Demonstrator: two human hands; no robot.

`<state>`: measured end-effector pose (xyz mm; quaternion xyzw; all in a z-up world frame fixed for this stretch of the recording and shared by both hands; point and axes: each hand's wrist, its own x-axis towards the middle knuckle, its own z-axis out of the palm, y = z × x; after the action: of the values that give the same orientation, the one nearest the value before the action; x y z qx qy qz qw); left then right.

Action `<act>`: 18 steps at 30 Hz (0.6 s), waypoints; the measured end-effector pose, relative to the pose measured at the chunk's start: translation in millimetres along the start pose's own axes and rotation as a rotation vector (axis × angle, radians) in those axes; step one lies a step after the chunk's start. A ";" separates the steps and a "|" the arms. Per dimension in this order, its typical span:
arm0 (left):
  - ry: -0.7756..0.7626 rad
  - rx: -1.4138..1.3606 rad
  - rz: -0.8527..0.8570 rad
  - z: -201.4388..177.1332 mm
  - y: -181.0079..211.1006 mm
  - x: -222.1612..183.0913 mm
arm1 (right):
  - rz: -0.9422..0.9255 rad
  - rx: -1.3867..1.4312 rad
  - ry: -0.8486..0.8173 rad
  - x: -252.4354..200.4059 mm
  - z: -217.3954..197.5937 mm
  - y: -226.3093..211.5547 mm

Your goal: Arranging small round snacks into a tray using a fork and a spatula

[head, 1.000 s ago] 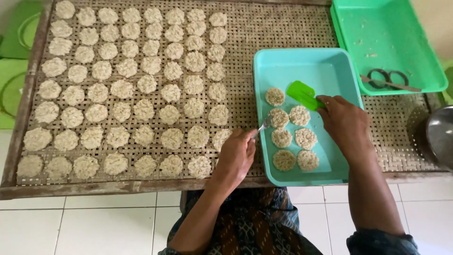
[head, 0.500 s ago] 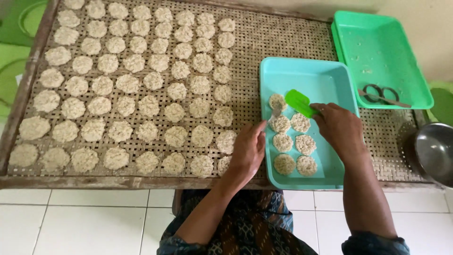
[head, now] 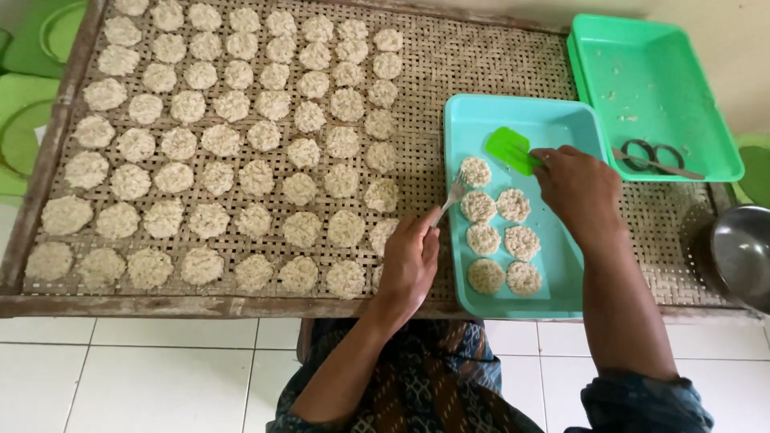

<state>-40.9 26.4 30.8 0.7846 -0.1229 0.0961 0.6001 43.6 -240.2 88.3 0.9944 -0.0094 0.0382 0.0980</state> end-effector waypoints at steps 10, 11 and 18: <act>0.004 -0.030 -0.057 -7.0 -0.9 5.4 | -0.024 -0.046 0.000 0.9 -18.4 -17.5; 0.004 -0.033 -0.065 -5.8 -2.5 6.3 | -0.018 -0.069 -0.049 4.7 -16.2 -23.0; 0.001 0.044 -0.134 -7.0 -21.8 10.1 | -0.068 -0.069 -0.047 4.0 -32.1 -32.5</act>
<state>-24.6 37.8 15.6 0.8041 -0.0676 0.0586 0.5877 46.1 -202.1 113.7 0.9908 0.0210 0.0114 0.1331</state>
